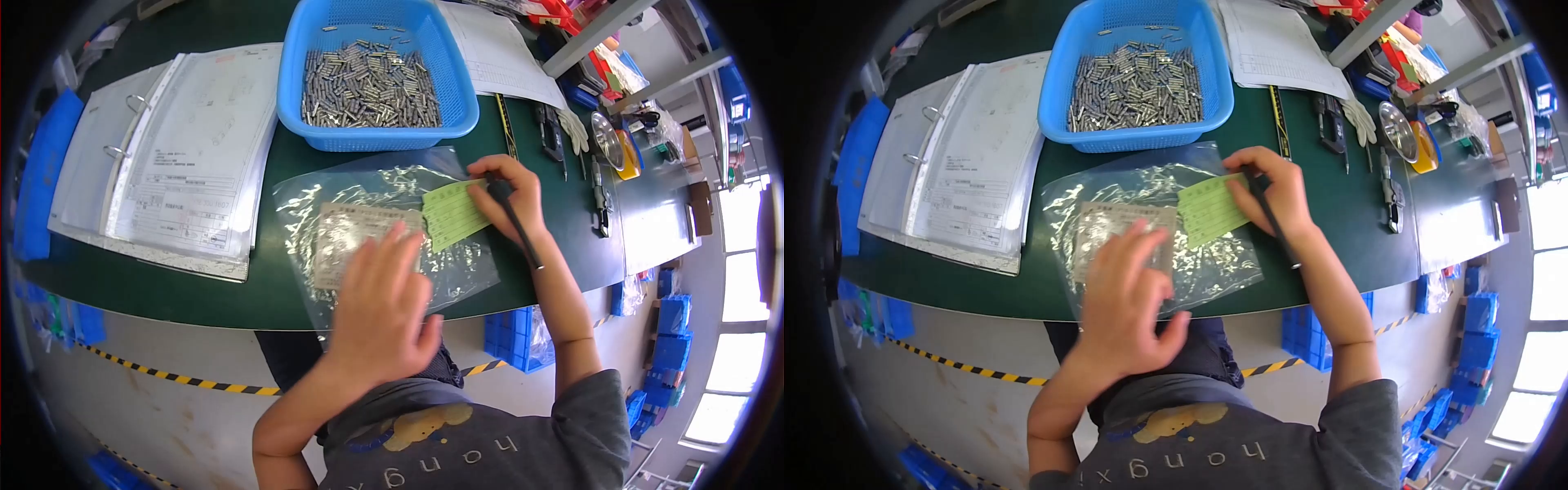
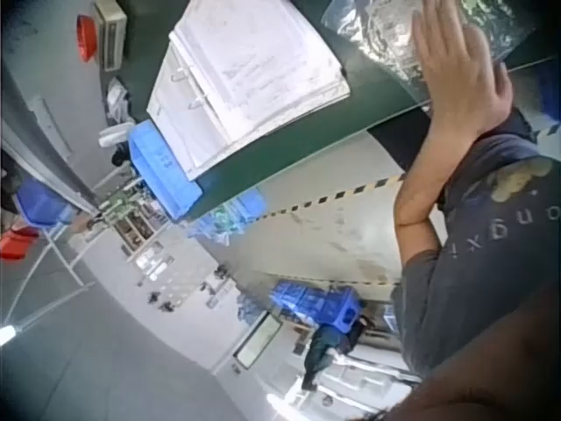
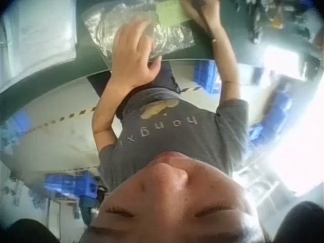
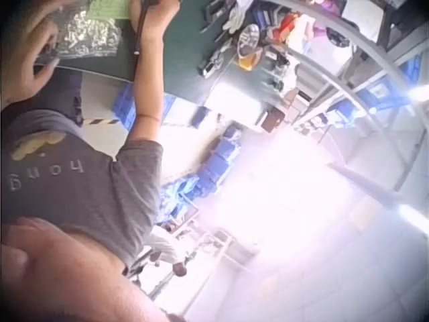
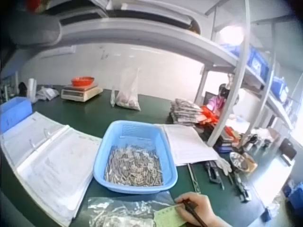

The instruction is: The recorder is inspecting small metal hardware parts using a micrometer, recording findings on a label, and bagging the items.

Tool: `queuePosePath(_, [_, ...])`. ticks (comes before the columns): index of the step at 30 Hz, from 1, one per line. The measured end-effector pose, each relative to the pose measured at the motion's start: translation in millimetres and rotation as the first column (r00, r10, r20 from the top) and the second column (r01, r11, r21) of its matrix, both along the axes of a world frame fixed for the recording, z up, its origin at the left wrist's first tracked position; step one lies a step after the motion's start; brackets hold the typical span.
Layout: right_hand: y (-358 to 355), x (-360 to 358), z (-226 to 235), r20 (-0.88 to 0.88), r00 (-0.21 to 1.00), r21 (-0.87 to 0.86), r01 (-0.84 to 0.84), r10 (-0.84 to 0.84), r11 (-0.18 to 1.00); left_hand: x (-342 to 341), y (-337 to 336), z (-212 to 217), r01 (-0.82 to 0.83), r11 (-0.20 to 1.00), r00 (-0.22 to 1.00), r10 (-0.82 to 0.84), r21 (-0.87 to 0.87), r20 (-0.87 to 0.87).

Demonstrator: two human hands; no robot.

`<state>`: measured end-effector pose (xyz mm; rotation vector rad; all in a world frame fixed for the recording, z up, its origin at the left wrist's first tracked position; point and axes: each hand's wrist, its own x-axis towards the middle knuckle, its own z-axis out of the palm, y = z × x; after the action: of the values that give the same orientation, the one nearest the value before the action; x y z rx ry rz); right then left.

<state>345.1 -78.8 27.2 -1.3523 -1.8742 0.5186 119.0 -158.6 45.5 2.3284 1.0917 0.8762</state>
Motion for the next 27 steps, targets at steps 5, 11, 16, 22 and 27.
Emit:
queuePosePath(5, [-3.1, 35.5, 3.5, -0.073, 0.991, 0.032, 0.116, -0.113, 0.993, -51.9, 36.6, 8.5, 0.042, 0.999, 0.990, -0.044, -0.021, -0.131])
queuePosePath(11, [-35.1, 79.5, 28.7, 0.342, 0.769, 0.439, 0.378, -0.540, 0.815, -32.5, 71.4, 15.2, 0.261, 0.961, 0.925, -0.277, -0.094, -0.260])
queuePosePath(16, [-82.4, 52.9, 8.7, 0.303, 0.853, 0.392, 0.295, -0.425, 0.872, -32.3, 76.8, 17.1, 0.402, 0.915, 0.832, -0.370, -0.009, -0.414])
queuePosePath(22, [-109.1, 42.6, -26.9, 0.048, 0.838, 0.523, 0.442, -0.543, 0.729, -33.5, 83.3, 21.7, 0.547, 0.836, 0.742, -0.458, 0.047, -0.490])
queuePosePath(27, [-113.0, 43.3, -40.9, -0.024, 0.771, 0.557, 0.539, -0.636, 0.632, -7.2, 78.0, 34.1, 0.677, 0.715, 0.605, -0.405, 0.174, -0.685])
